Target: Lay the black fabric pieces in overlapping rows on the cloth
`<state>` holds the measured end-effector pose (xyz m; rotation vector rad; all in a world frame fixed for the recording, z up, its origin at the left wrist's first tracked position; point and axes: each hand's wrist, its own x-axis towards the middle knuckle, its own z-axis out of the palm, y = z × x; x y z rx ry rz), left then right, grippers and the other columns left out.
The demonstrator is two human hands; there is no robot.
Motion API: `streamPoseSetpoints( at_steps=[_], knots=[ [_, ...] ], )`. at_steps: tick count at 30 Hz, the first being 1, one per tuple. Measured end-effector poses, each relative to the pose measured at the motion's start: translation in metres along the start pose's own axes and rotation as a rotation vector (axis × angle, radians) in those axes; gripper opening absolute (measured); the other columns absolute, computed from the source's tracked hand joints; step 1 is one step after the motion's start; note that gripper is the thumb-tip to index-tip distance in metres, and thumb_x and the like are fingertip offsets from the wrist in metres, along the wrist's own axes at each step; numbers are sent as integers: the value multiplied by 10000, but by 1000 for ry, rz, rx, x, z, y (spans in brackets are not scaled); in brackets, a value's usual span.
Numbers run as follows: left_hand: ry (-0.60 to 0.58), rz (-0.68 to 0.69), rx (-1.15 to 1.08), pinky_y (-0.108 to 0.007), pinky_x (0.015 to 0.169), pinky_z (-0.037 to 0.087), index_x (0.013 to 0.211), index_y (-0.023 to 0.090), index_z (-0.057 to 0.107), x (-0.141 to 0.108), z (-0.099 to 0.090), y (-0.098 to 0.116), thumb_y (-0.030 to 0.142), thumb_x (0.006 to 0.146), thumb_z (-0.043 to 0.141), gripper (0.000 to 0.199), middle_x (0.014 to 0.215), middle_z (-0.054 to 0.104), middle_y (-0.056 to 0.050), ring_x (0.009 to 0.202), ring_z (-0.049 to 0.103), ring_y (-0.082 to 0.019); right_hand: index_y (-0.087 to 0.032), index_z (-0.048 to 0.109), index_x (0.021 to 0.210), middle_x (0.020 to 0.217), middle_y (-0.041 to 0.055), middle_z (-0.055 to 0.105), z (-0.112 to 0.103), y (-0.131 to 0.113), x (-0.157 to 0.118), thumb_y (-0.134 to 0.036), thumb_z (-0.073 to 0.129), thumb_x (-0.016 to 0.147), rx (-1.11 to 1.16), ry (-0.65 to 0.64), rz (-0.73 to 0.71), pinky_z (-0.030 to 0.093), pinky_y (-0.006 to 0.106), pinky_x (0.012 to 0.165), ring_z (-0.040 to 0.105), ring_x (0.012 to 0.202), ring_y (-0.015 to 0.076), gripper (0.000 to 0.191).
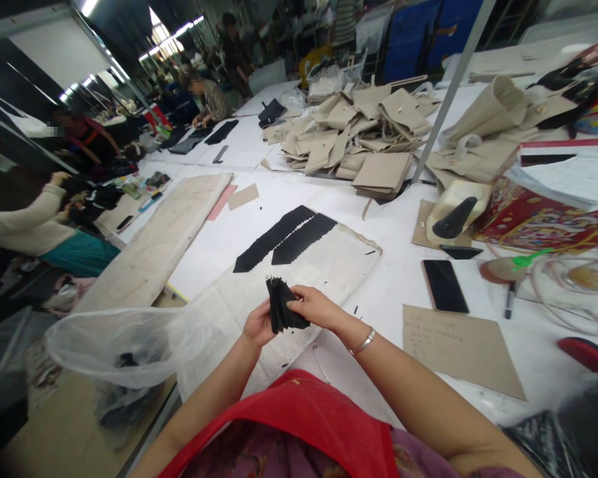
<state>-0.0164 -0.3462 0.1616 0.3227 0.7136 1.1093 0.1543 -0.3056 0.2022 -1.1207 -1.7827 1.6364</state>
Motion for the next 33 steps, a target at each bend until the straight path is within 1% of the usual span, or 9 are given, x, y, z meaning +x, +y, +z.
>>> streamPoseSetpoints(
  at_steps=[5, 9, 14, 19, 23, 27, 29, 30, 33],
  knots=[
    [-10, -61, 94, -353, 805, 462, 1076, 138, 570, 11, -9, -4, 195, 762, 589, 320, 881, 646, -67, 772, 609, -165, -163, 565, 889, 854, 65, 624, 3, 7, 5, -263, 484, 765, -566, 138, 13, 365, 249, 653, 549, 762, 175, 179],
    [32, -149, 144, -348, 743, 479, 1060, 150, 576, 21, -23, -9, 190, 735, 623, 331, 865, 643, -63, 743, 604, -161, -153, 549, 913, 908, 105, 613, 9, 19, 8, -247, 440, 795, -786, 171, 97, 353, 259, 640, 562, 772, 188, 186],
    [98, -190, 146, -308, 722, 477, 1031, 126, 590, 34, -44, -17, 160, 711, 644, 326, 882, 652, -79, 752, 611, -164, -160, 560, 849, 834, 64, 621, 2, 52, 21, -231, 453, 767, -658, 198, 113, 357, 247, 639, 552, 751, 168, 153],
    [168, -182, 40, -323, 774, 475, 1063, 123, 577, 45, -64, -20, 121, 731, 602, 333, 918, 660, -83, 797, 622, -169, -161, 564, 841, 802, 31, 631, -30, 113, 34, -254, 451, 785, -342, 189, 234, 396, 241, 635, 561, 739, 158, 157],
    [187, -128, -35, -366, 826, 463, 1090, 135, 565, 48, -69, -15, 100, 747, 567, 345, 904, 663, -69, 799, 625, -170, -145, 555, 944, 907, 95, 627, -52, 148, 32, -279, 487, 799, -582, 241, 362, 404, 274, 698, 567, 820, 195, 209],
    [161, -94, -65, -355, 824, 460, 1059, 131, 580, 48, -63, -8, 98, 752, 561, 310, 897, 661, -67, 792, 622, -163, -138, 495, 1108, 1072, 168, 561, -48, 132, 29, -289, 570, 756, -867, 383, 354, 407, 326, 745, 535, 945, 255, 390],
    [149, -78, -61, -346, 827, 456, 1046, 128, 584, 46, -59, -5, 104, 752, 562, 296, 913, 658, -70, 805, 618, -164, -147, 497, 1121, 1115, 164, 539, -37, 111, 30, -306, 578, 751, -817, 440, 251, 408, 334, 779, 522, 974, 252, 411],
    [147, -67, -55, -341, 832, 452, 1040, 129, 586, 45, -56, -3, 107, 751, 563, 291, 924, 655, -72, 817, 616, -165, -153, 521, 1091, 1082, 143, 560, -30, 99, 31, -330, 559, 765, -710, 405, 197, 414, 323, 779, 538, 944, 231, 373],
    [135, -21, -28, -327, 843, 442, 1011, 129, 590, 42, -49, 1, 125, 750, 573, 262, 929, 650, -69, 831, 610, -161, -157, 590, 922, 820, 62, 625, -7, 67, 34, -407, 450, 821, -226, 116, 123, 444, 266, 661, 582, 713, 152, 304]
  ],
)
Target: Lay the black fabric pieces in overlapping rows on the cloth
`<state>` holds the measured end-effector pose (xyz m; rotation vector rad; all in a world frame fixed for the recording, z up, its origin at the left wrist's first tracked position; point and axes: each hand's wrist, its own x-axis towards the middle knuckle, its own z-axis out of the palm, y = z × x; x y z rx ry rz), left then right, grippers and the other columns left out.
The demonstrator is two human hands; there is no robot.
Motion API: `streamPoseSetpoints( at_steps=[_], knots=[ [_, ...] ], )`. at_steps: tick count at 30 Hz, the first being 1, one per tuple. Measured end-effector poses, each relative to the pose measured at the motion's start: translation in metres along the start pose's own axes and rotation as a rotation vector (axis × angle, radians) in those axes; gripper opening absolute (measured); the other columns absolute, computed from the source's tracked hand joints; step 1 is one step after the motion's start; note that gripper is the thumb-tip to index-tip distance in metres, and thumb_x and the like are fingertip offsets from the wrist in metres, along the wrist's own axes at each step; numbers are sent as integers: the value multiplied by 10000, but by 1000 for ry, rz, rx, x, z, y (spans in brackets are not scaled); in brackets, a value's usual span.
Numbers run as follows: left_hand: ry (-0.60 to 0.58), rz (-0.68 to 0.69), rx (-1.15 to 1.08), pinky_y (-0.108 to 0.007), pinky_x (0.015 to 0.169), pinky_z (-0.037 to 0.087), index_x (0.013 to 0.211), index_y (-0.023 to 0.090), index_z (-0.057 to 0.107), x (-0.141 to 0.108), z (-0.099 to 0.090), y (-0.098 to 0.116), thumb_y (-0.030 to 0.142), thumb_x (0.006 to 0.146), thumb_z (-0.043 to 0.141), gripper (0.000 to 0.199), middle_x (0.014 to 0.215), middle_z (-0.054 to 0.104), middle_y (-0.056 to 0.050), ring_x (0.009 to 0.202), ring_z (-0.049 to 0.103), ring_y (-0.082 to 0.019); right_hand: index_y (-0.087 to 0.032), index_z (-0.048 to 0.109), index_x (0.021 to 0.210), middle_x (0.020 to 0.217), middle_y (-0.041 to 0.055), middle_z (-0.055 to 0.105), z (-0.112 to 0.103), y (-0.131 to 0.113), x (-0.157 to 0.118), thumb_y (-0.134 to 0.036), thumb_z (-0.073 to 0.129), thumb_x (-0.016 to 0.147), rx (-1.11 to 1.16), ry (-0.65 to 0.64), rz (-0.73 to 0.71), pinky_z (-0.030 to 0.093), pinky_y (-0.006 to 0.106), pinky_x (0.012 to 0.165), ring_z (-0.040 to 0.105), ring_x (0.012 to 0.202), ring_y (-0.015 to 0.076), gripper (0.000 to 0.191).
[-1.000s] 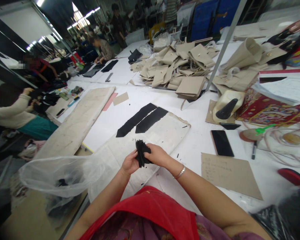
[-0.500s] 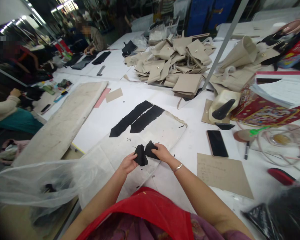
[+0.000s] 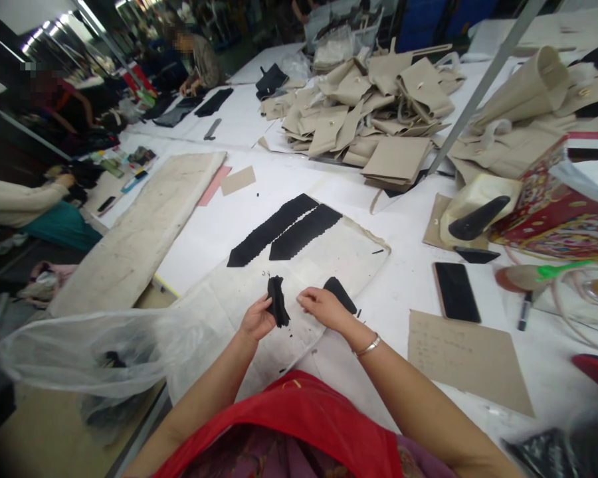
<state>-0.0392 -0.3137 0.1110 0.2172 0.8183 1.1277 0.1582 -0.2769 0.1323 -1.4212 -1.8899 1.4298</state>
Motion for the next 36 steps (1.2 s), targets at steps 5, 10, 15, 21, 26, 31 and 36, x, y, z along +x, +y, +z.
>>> streamPoseSetpoints(
  at_steps=[5, 10, 15, 21, 26, 31, 36],
  knots=[
    [-79, 35, 28, -376, 856, 433, 1084, 142, 560, -9, 10, 5, 150, 749, 584, 337, 914, 646, -62, 832, 606, -171, -167, 592, 802, 610, -8, 575, 14, -39, -8, -420, 449, 808, 197, -69, -34, 392, 228, 529, 515, 542, 108, 291],
    [-85, 58, -1, -405, 880, 421, 1155, 143, 520, -20, 18, 5, 143, 748, 565, 409, 997, 633, -82, 952, 583, -219, -175, 588, 739, 637, -6, 582, 14, -52, -13, -382, 498, 773, -12, -18, -74, 356, 225, 539, 505, 580, 114, 228],
    [-8, 41, -66, -393, 903, 412, 1166, 131, 510, -28, 24, 3, 182, 759, 544, 412, 1071, 609, -97, 1014, 553, -226, -186, 595, 881, 743, 14, 618, 17, -51, -14, -390, 494, 779, -62, 62, -55, 383, 241, 601, 543, 652, 133, 249],
    [75, 185, 87, -403, 912, 389, 1066, 100, 571, -37, 40, -1, 244, 701, 620, 395, 987, 629, -121, 989, 561, -251, -190, 577, 996, 821, 45, 651, 20, -62, -13, -459, 508, 756, 63, 42, -3, 435, 287, 630, 591, 661, 169, 367],
    [367, 531, 701, -379, 896, 387, 1076, 180, 597, -42, 56, 6, 159, 602, 666, 480, 961, 629, -81, 923, 551, -241, -220, 614, 944, 916, 75, 670, 41, -61, 1, -499, 530, 720, 655, 82, 209, 494, 349, 715, 624, 864, 247, 367],
    [368, 703, 753, -314, 867, 400, 1343, 201, 307, -53, 73, 11, 143, 619, 647, 802, 1058, 591, -91, 955, 553, -204, -231, 605, 985, 987, 76, 664, 56, -74, 1, -528, 526, 721, 1261, -30, 246, 494, 395, 811, 614, 930, 254, 406],
    [408, 649, 770, -337, 885, 382, 1278, 166, 386, -66, 74, 5, 182, 632, 663, 703, 1001, 599, -98, 946, 550, -225, -233, 591, 1034, 1057, 80, 638, 56, -89, -14, -594, 418, 763, 1336, 2, 158, 456, 430, 874, 590, 980, 257, 484]
  ],
)
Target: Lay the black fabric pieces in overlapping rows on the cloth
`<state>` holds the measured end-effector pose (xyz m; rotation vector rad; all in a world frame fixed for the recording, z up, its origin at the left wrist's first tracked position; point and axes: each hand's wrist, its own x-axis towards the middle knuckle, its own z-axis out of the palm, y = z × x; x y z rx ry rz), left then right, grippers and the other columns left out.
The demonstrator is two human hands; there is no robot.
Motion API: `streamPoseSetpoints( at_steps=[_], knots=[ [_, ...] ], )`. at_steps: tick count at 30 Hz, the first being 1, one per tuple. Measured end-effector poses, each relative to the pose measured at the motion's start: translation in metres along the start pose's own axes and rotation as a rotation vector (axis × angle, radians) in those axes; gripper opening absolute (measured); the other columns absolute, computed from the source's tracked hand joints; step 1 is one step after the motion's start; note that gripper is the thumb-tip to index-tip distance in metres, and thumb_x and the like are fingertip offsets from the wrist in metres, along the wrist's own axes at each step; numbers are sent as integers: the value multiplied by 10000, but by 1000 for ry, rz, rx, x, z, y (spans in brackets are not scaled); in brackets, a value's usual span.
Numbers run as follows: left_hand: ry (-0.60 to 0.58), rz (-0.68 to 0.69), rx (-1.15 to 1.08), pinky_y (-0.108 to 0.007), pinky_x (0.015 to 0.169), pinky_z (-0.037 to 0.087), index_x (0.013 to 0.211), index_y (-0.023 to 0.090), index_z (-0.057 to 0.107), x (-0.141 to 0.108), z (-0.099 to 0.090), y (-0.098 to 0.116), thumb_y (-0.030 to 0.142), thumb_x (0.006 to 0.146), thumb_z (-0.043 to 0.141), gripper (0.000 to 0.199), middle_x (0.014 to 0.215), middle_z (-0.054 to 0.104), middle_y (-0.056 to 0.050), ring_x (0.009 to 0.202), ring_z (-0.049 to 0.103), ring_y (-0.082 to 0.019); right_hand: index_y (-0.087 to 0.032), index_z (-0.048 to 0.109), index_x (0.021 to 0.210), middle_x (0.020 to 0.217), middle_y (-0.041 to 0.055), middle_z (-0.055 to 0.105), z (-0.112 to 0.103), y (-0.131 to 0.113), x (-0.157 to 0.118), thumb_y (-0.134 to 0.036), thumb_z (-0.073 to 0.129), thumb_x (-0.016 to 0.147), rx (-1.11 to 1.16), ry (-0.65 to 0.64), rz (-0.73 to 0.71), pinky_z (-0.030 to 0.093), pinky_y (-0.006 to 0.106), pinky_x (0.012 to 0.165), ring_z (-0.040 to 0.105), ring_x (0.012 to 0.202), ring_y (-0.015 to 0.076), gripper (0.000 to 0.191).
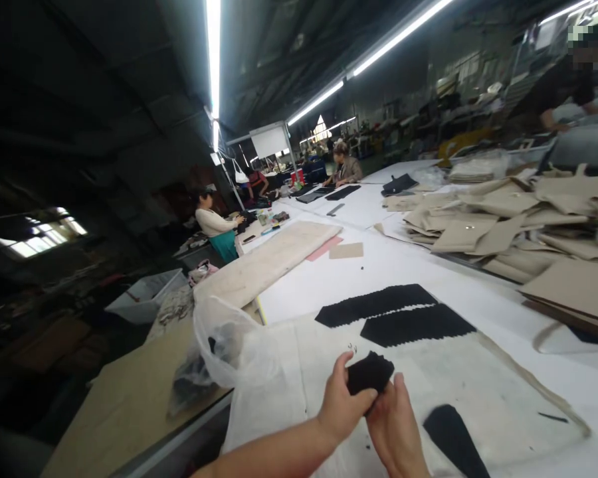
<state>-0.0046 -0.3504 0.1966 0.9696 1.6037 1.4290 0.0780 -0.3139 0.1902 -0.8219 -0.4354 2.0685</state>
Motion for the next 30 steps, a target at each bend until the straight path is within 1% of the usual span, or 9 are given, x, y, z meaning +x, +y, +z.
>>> streamPoseSetpoints(
  at_steps=[3, 6, 10, 14, 17, 20, 24, 26, 30],
  knots=[
    [1, 53, -43, -357, 932, 346, 1270, 184, 410, -11, -3, 1, 182, 653, 662, 667, 1068, 583, -104, 1002, 527, -244, -217, 555, 1095, 1066, 90, 630, 3, 0, -11, -640, 339, 775, -62, -28, -58, 441, 424, 882, 576, 1001, 255, 573],
    [-15, 66, -117, -374, 994, 287, 1201, 198, 490, -21, -4, 5, 153, 613, 699, 626, 1152, 557, -93, 1104, 470, -272, -191, 525, 1146, 1025, 105, 639, 4, 0, -20, -693, 196, 778, -208, -72, -96, 433, 422, 875, 570, 1002, 261, 704],
    [-2, 69, -224, -326, 1012, 282, 1151, 215, 525, -23, -2, 9, 96, 602, 697, 588, 1205, 534, -62, 1197, 402, -256, -170, 507, 1170, 954, 109, 648, 4, 0, -24, -700, 56, 780, -293, -75, -130, 427, 404, 866, 575, 975, 254, 797],
    [2, 32, -200, -306, 1002, 305, 1081, 248, 565, -25, 0, 9, 137, 661, 671, 447, 1151, 569, -23, 1180, 424, -224, -171, 477, 1193, 946, 104, 642, 0, 0, -26, -693, -11, 776, -351, -86, -148, 428, 384, 848, 581, 935, 241, 828],
    [-29, 72, -173, -321, 1020, 282, 1034, 234, 601, -27, 1, 9, 171, 693, 653, 350, 1118, 588, -31, 1164, 437, -231, -163, 467, 1195, 951, 108, 638, -4, -2, -27, -694, -35, 769, -354, -80, -134, 431, 378, 824, 582, 911, 241, 845],
    [-61, 87, -130, -349, 1049, 227, 1116, 227, 562, -28, 3, 10, 181, 649, 697, 489, 1170, 559, -45, 1189, 408, -258, -149, 496, 1161, 924, 118, 641, -8, -4, -27, -708, -9, 763, -305, -87, -113, 426, 378, 813, 579, 897, 250, 851],
    [-75, 5, -143, -377, 1064, 185, 1224, 244, 463, -28, 7, 10, 191, 589, 745, 697, 1305, 447, -54, 1281, 271, -289, -165, 510, 1153, 920, 106, 642, -13, -6, -30, -725, 18, 755, -274, -117, -110, 416, 378, 819, 575, 894, 246, 845],
    [-70, -19, -137, -365, 1060, 197, 1223, 254, 460, -27, 10, 10, 190, 597, 738, 689, 1322, 430, -43, 1295, 245, -284, -172, 503, 1164, 929, 101, 642, -14, -8, -31, -723, 13, 756, -247, -117, -100, 412, 378, 828, 573, 907, 244, 843],
    [-35, 0, -103, -332, 1052, 217, 1175, 256, 500, -24, 18, 7, 180, 620, 719, 601, 1279, 471, -30, 1267, 303, -260, -172, 516, 1149, 924, 98, 644, -16, -11, -32, -722, 37, 761, -142, -99, -53, 412, 377, 842, 568, 940, 247, 826]
  ],
)
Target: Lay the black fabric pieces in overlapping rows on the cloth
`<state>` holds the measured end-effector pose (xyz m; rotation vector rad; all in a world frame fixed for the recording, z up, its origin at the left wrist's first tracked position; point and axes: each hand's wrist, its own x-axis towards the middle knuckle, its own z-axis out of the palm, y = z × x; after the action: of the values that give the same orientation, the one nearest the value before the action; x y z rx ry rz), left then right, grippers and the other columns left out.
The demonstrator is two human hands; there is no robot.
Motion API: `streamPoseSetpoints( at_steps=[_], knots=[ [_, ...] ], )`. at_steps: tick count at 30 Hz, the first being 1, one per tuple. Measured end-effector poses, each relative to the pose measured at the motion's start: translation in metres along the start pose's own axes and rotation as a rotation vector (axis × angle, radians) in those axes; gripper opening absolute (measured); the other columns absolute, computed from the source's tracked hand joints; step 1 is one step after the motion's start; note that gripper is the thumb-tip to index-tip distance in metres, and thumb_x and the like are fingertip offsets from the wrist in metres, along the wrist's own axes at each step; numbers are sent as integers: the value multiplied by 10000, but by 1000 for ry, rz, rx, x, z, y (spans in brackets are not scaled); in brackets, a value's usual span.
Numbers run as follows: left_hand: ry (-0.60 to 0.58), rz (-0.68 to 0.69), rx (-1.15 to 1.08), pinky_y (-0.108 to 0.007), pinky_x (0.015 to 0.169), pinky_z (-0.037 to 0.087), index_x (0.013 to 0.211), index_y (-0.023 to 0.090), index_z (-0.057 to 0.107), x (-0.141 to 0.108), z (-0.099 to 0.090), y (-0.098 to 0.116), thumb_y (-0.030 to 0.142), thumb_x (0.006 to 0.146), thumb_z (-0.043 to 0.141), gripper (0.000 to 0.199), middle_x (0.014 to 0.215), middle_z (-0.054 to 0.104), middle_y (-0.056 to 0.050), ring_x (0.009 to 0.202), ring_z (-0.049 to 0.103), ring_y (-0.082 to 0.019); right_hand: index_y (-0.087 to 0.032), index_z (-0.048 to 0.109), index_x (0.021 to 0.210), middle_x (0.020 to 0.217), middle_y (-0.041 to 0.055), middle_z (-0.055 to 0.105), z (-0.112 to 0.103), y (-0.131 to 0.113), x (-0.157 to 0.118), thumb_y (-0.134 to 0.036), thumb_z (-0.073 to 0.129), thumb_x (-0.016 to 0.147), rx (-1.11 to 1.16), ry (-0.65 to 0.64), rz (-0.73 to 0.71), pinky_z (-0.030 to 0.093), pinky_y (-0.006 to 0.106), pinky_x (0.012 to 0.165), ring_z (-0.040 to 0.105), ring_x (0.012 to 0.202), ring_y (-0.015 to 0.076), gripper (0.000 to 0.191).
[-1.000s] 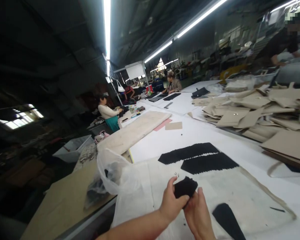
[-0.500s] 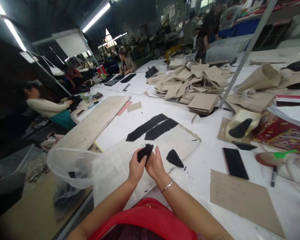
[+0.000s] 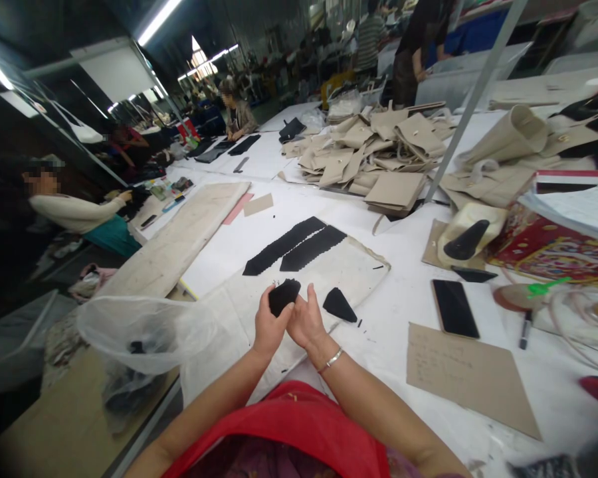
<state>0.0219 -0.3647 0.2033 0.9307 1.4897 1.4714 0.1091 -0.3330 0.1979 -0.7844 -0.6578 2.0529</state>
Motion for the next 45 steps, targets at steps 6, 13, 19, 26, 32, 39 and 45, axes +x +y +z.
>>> streamPoseSetpoints(
  at_steps=[6, 13, 19, 26, 32, 39, 45],
  knots=[
    [56, 126, 190, -370, 1002, 308, 1104, 200, 525, 4, 4, -11, 229, 661, 682, 471, 1142, 551, -67, 1130, 460, -241, -176, 568, 1051, 882, 86, 658, -4, 4, 8, -678, 225, 796, 326, -16, 40, 427, 375, 846, 583, 913, 237, 659],
    [13, 353, 509, -372, 974, 380, 1278, 198, 342, 3, 0, -12, 270, 758, 595, 583, 1228, 490, -103, 1148, 464, -204, -166, 605, 957, 837, 84, 666, -5, 9, 18, -602, 336, 819, 594, -20, 58, 444, 381, 839, 600, 867, 227, 531],
    [-182, 614, 726, -388, 1002, 360, 1192, 193, 446, 13, -17, 4, 258, 787, 565, 427, 1291, 402, -122, 1206, 400, -213, -165, 613, 908, 842, 80, 664, -5, 9, 22, -608, 391, 794, 601, -82, 60, 449, 391, 830, 595, 887, 229, 509],
    [-256, 600, 715, -359, 947, 416, 1208, 196, 439, 23, -23, 13, 305, 750, 611, 502, 1283, 413, -121, 1185, 418, -218, -158, 616, 876, 815, 80, 667, 2, 11, 23, -551, 406, 816, 593, -86, 78, 467, 384, 794, 601, 863, 222, 450],
    [-275, 174, 492, -321, 796, 485, 1189, 205, 478, 33, -25, 15, 308, 708, 644, 519, 1135, 545, -102, 995, 549, -205, -151, 616, 891, 790, 45, 673, 1, 20, 30, -334, 527, 813, 537, 28, 63, 493, 306, 726, 622, 788, 177, 217],
    [-295, -290, 173, -262, 618, 494, 935, 152, 592, 46, -29, 25, 343, 676, 636, 325, 866, 612, -56, 776, 579, -156, -144, 616, 837, 738, 32, 677, -2, 27, 35, -264, 541, 811, 510, 117, 81, 502, 280, 668, 624, 691, 155, 144],
    [-326, -301, 180, -276, 621, 499, 957, 153, 574, 51, -32, 18, 235, 673, 604, 297, 894, 602, -57, 757, 577, -145, -158, 610, 833, 715, 21, 676, -8, 26, 34, -285, 486, 842, 574, 87, 116, 503, 282, 664, 624, 656, 149, 178]
  ],
)
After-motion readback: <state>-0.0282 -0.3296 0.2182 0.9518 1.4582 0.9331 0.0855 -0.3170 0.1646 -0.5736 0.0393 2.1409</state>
